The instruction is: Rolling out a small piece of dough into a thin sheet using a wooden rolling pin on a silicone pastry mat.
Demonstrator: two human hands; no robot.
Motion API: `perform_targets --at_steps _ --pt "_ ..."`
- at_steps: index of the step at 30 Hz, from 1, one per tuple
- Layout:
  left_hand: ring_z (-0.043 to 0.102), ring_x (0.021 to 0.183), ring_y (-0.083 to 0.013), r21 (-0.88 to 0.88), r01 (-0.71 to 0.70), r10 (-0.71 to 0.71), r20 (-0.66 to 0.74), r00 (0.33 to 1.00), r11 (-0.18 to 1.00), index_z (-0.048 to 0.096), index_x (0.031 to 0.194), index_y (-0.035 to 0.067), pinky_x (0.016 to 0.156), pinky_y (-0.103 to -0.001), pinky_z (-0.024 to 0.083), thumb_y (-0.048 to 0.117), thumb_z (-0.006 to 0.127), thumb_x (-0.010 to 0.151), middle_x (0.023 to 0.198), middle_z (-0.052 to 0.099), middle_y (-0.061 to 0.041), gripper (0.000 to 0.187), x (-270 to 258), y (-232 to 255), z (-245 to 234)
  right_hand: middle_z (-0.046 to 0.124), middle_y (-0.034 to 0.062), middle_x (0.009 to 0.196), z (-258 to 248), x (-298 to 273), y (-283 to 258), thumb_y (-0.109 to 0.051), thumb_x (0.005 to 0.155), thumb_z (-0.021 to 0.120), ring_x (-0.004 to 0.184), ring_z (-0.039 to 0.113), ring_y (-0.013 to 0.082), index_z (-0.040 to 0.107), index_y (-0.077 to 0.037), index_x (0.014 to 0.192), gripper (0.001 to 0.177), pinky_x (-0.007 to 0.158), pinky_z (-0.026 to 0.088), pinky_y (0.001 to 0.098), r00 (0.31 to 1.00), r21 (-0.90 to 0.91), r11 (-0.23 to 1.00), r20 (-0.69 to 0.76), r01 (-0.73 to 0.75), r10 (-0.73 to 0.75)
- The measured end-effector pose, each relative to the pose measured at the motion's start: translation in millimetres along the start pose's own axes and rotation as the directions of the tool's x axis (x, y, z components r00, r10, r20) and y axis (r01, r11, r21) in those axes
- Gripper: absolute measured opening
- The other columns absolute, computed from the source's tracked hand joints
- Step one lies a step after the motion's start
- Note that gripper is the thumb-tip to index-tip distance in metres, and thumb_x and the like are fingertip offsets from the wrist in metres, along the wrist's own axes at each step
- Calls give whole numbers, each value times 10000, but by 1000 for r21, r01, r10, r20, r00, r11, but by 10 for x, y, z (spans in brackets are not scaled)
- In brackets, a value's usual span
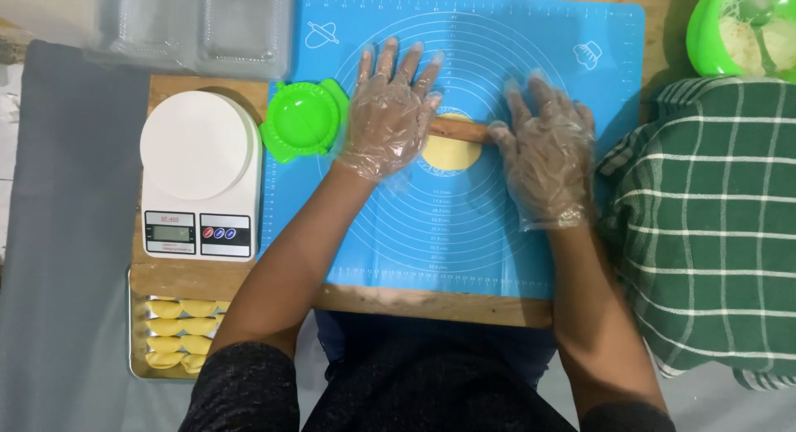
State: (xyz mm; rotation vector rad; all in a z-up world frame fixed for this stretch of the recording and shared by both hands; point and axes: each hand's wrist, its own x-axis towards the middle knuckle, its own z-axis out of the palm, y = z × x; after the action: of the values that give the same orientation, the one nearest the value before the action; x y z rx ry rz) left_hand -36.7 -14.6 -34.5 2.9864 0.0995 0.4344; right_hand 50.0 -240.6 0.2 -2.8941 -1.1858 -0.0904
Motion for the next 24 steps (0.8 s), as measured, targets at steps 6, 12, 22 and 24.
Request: perform_targets --at_steps 6,12,22,24 --pt "338 1477 -447 91 54 -59 53 997 994 325 1596 132 1223 -594 235 435 339 1133 1592 453 -140 554 -179 187 -164 228 112 1691 -191 -35 -152 -526 1080 234 1491 299 413 214 -156 1638 670 1150 191 679 985 28 999 170 -39 34" --pt "316 1515 -423 52 40 -41 34 999 998 306 1615 120 1249 -594 232 363 368 1128 1660 338 -118 547 -430 313 -247 292 101 1685 -29 -210 -141 -503 1051 383 1463 380 375 244 -202 1652 687 1131 231 659 998 -78 997 62 -11 16" --pt "380 1480 -373 42 30 -35 111 993 999 399 1588 128 1195 -591 325 224 570 1043 1627 394 -131 579 -600 457 -434 248 141 1717 -44 -425 -210 -490 1022 499 1543 265 376 292 -216 1661 725 1159 113 737 977 -67 994 191 -85 97" --pt "353 1492 -357 15 48 -49 152 987 999 368 1603 153 1207 -583 297 197 549 1056 1644 368 -104 577 -635 455 -399 243 141 1712 -68 -465 -226 -459 1028 518 1541 243 384 310 -203 1653 707 1148 159 742 979 -18 995 179 -96 97"
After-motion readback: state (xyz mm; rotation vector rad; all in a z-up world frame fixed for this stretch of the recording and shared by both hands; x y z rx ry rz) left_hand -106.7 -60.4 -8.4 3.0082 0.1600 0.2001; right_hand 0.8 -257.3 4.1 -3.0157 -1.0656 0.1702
